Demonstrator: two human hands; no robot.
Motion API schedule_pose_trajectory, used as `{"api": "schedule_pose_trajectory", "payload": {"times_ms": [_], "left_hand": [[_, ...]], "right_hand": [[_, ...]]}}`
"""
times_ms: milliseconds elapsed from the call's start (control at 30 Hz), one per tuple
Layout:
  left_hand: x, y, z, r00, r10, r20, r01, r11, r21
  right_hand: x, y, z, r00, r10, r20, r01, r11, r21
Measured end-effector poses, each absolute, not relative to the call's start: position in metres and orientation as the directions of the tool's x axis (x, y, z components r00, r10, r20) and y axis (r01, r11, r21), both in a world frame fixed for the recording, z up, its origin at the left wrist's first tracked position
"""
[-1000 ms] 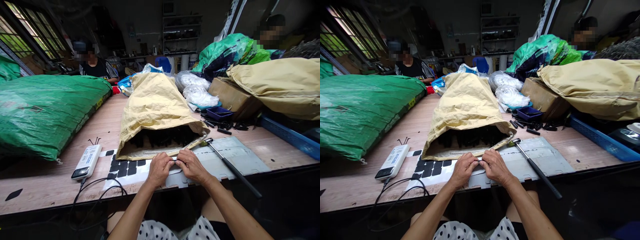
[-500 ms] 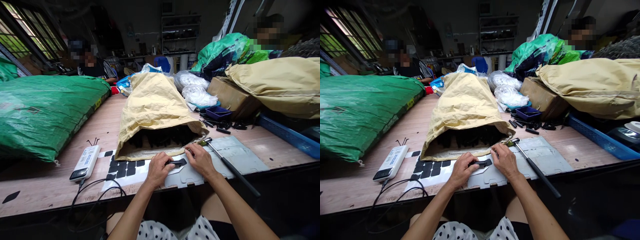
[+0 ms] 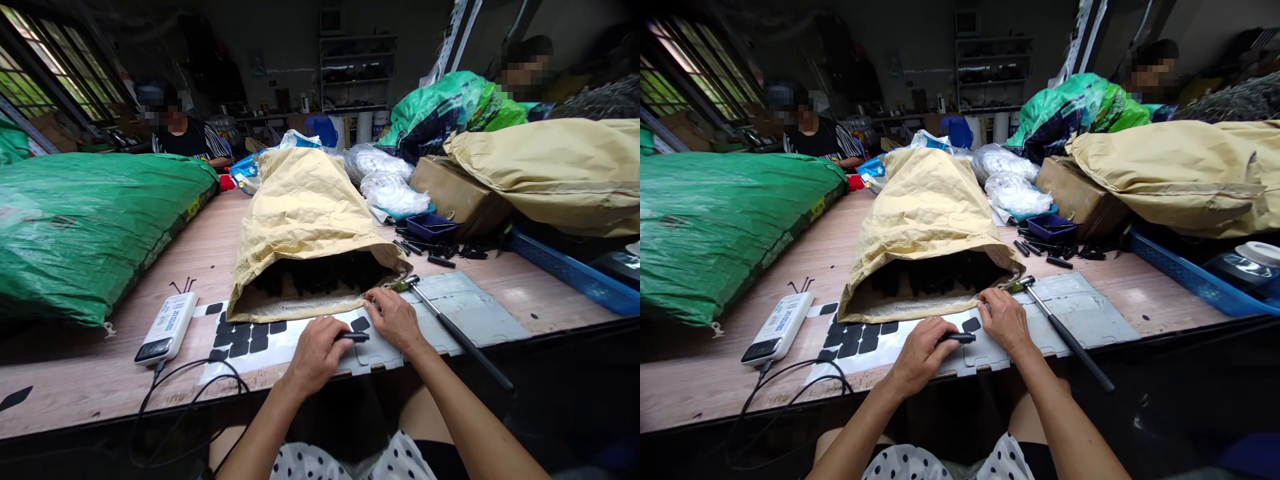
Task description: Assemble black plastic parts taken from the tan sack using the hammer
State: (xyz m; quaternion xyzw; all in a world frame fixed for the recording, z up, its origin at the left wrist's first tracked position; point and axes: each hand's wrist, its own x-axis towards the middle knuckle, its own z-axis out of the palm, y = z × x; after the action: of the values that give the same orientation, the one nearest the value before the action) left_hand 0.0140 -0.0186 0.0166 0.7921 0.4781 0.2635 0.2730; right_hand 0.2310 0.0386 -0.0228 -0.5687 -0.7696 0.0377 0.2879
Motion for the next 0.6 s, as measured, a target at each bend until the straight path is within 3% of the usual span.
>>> {"api": "schedule_pose_trajectory", "payload": {"times_ms": [133, 233, 433, 600], "left_hand": [[0.024, -0.063, 0.024, 0.599, 0.800, 0.022, 0.503, -0.398, 0.767], [0.030, -0.090, 0.000, 0.648, 0.751, -0.129, 0.535, -0.327, 0.779], [0.028, -0.095, -0.091, 0.354, 0.788, -0.504, 0.781, 0.048, 0.623], [0.025, -0.091, -0.114, 0.257, 0.807, -0.532, 0.808, 0.123, 0.576]], "right_hand": [[0.231, 0.038, -0.023, -0.191, 0.894, 0.405, 0.855, 0.354, -0.378], [0.230, 0.038, -0.023, -0.191, 0.888, 0.417, 0.857, 0.358, -0.371], [0.230, 0.038, -0.023, -0.185, 0.889, 0.418, 0.861, 0.352, -0.367], [0.230, 0.037, -0.022, -0.178, 0.897, 0.405, 0.867, 0.338, -0.367]]}}
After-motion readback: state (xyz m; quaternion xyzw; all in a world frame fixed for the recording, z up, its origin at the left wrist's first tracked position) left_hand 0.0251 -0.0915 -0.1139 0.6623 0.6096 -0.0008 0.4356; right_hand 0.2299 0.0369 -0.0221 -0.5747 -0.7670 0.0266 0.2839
